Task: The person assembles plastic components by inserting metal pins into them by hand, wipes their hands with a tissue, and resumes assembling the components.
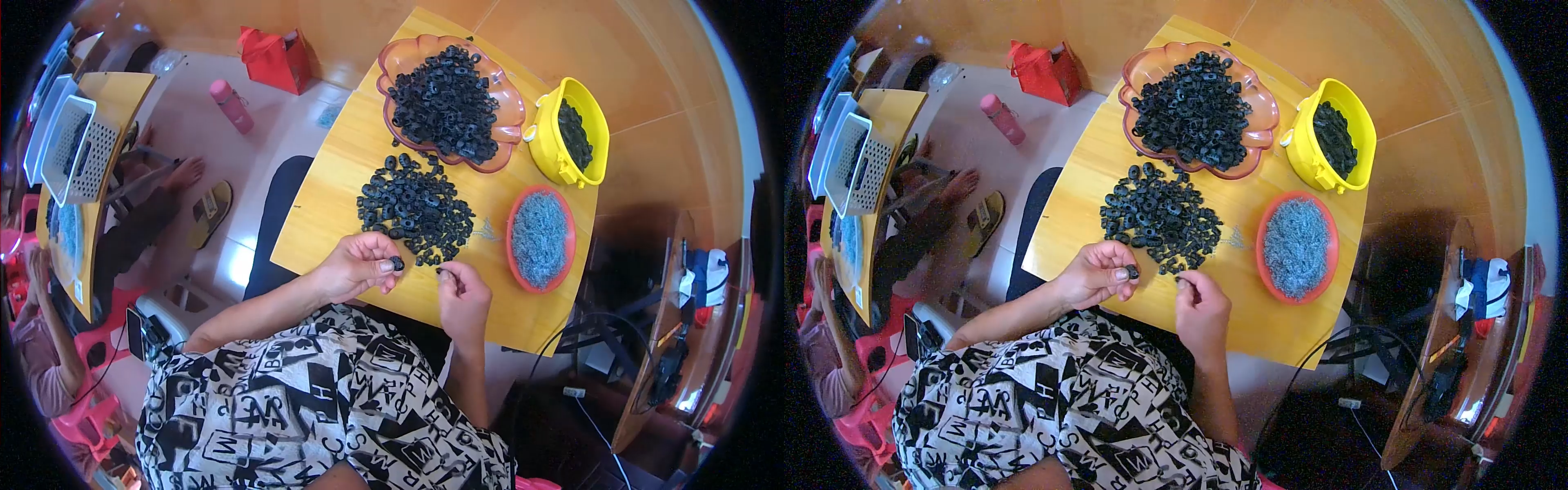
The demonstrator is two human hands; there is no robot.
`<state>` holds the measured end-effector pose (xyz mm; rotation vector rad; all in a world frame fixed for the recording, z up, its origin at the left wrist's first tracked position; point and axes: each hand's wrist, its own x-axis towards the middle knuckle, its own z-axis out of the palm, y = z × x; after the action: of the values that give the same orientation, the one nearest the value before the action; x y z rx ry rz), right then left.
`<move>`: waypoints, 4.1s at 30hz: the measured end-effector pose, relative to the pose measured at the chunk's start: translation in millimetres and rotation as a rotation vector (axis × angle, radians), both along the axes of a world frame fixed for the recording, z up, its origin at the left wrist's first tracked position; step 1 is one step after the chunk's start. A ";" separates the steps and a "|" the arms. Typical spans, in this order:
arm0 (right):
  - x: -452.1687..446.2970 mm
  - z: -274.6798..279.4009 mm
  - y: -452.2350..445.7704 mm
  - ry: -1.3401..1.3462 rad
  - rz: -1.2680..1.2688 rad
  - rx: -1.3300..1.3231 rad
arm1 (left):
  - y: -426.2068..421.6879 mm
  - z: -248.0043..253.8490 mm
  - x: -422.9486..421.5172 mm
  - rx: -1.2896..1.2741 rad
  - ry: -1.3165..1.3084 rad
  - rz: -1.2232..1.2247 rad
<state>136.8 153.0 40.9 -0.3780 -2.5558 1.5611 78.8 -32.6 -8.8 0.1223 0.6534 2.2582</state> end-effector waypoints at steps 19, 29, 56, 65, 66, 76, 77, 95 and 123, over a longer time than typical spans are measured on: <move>-19.1 12.2 -20.4 -0.180 0.242 -0.333 | 1.6 1.4 4.7 -0.156 0.039 0.029; -30.0 22.8 -14.3 -0.294 0.391 -0.179 | 6.9 5.9 11.1 -0.457 0.265 0.015; -39.9 14.3 5.2 -0.254 0.458 -0.331 | 12.3 7.4 13.3 -0.373 0.382 0.070; -148.6 80.2 151.6 0.263 -0.260 -0.489 | 8.3 2.2 14.2 -0.319 0.385 0.046; -153.7 87.0 157.2 0.225 -0.316 -0.461 | 7.6 1.9 16.0 -0.317 0.399 0.056; -60.2 22.5 102.9 -0.093 -0.100 0.180 | -22.2 31.3 -15.9 -1.109 1.300 0.602; -51.4 20.6 91.3 -0.101 -0.097 0.238 | -21.2 31.6 -18.3 -1.161 1.307 0.587; -23.6 -15.6 51.5 0.132 -0.046 0.627 | 8.7 15.4 -23.7 -1.240 1.581 0.604; -28.0 -23.2 8.8 0.095 0.004 0.061 | -8.5 20.6 -15.2 0.019 -0.042 0.196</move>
<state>108.8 161.8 17.7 -0.2854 -2.5262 1.4611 63.6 -41.1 11.8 0.0206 0.6460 2.4485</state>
